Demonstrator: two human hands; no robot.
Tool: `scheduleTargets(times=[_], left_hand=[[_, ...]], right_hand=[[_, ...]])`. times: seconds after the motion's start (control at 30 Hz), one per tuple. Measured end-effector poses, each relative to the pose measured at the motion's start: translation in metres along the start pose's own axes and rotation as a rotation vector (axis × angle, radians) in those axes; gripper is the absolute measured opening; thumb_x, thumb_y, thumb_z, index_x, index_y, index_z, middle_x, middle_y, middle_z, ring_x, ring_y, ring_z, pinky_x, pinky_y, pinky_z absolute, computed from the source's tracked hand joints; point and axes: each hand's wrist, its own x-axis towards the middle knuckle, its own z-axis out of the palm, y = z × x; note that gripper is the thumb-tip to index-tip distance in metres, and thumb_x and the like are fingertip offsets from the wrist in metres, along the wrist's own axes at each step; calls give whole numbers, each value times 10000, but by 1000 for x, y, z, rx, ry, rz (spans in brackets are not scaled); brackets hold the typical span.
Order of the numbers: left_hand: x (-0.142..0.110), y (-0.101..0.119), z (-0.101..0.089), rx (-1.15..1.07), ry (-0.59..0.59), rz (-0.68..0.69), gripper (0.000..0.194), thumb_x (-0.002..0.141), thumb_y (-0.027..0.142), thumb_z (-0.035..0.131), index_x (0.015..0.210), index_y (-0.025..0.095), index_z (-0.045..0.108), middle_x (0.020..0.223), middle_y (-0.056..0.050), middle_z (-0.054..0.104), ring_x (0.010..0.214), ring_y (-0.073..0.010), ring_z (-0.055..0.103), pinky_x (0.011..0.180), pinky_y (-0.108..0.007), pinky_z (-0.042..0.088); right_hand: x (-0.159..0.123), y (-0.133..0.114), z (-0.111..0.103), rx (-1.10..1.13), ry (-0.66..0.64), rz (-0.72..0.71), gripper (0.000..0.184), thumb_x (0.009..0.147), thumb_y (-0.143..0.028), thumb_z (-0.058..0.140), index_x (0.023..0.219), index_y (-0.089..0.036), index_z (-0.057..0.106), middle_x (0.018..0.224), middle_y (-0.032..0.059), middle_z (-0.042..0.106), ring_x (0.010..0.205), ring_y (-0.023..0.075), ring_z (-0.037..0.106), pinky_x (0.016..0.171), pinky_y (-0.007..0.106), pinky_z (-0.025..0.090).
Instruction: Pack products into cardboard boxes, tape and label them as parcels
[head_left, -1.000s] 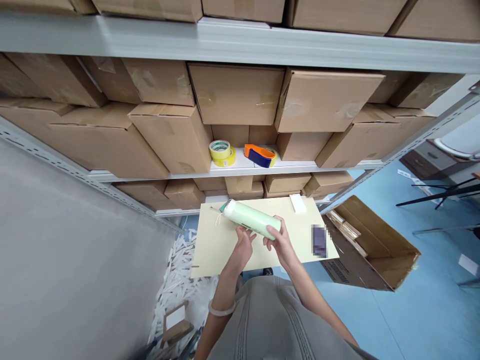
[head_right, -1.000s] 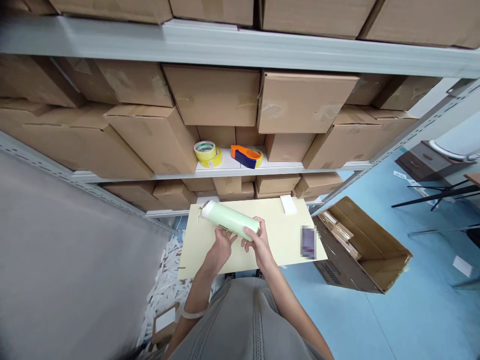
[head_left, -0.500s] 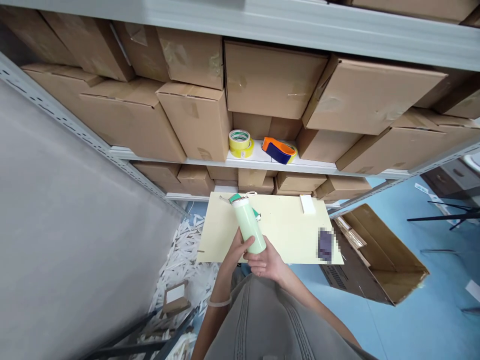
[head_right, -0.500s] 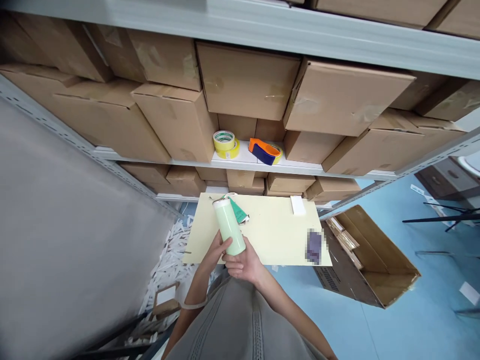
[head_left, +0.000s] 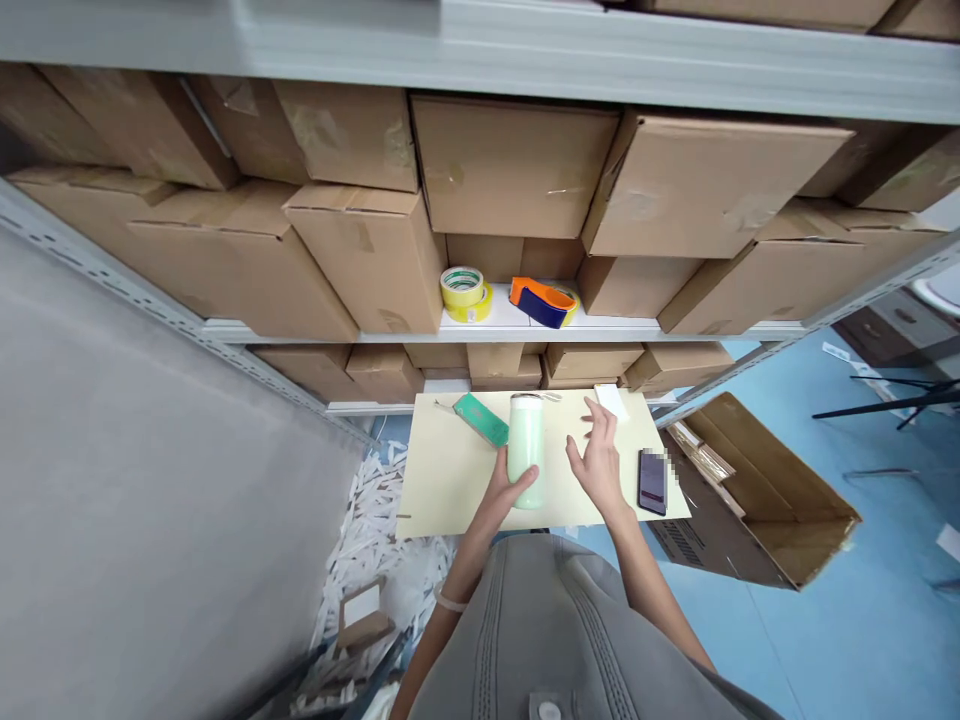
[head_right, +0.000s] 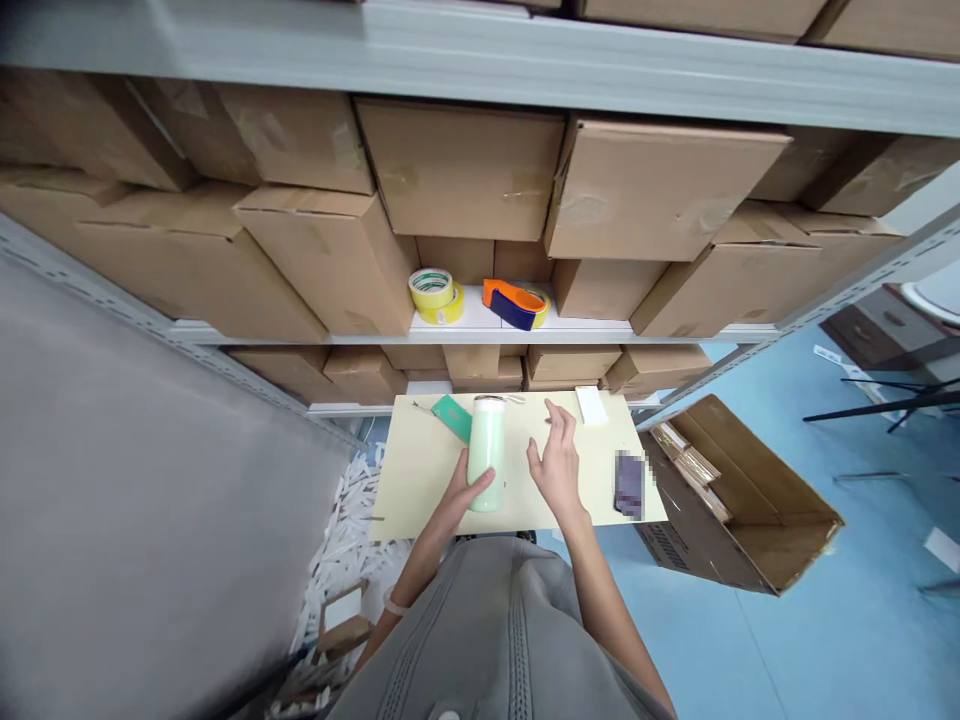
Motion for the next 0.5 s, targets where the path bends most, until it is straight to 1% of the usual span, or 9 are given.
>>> scheduleTargets(times=[0.07,0.1,0.13,0.2,0.27,0.37,0.43,0.5], left_hand=[[4,2,13,101,-133,-1,545,776,495,684,1198,236,455,1135,-56,564,1040,-219,564,881,-328,449],[5,3,19,160,-205,1,538,782,503,675,1190,231,454,1116,-50,556,1014,-210,556,863,-315,443],[7,4,24,213,-270,3,533,783,512,673,1178,226,457,1091,-43,549,980,-200,549,838,-301,436],[9,6,34,301,-378,3,538,777,528,676,1160,219,458,1048,-33,536,917,-181,532,789,-277,417],[11,7,42,337,-457,-10,531,792,549,651,1159,217,458,1050,-33,526,899,-171,521,767,-264,401],[13,11,51,311,-556,-49,488,885,596,480,1190,215,466,1044,-41,525,894,-161,520,766,-262,394],[15,16,56,270,-616,-58,518,929,610,342,1235,211,467,998,-41,528,867,-154,527,782,-273,399],[17,21,61,231,-674,-47,551,944,604,282,1279,205,461,951,-40,525,847,-153,540,809,-291,411]], right_hand=[[3,7,-13,-209,40,-120,652,829,-175,507,1453,-221,322,1385,164,331,1270,321,384,978,524,423],[3,11,-18,-286,44,-157,660,821,-138,503,1452,-235,337,1403,160,307,1326,337,320,1021,550,377],[2,16,-22,-345,42,-175,662,812,-100,494,1442,-259,366,1419,150,289,1359,345,275,1044,563,347],[-4,26,-29,-410,43,-163,666,791,-47,479,1402,-308,433,1439,127,274,1382,347,243,1055,560,331],[-14,38,-36,-421,61,-119,651,773,-38,493,1356,-327,489,1442,113,287,1373,346,267,1049,549,338],[-33,58,-44,-357,91,-27,594,752,-84,538,1302,-311,540,1407,113,342,1313,347,358,1023,534,368],[-46,68,-47,-249,75,46,563,750,-130,556,1291,-288,544,1355,120,393,1260,331,426,1000,501,402],[-54,75,-46,-102,53,117,534,753,-173,570,1278,-261,540,1290,121,451,1213,306,478,990,463,425]])
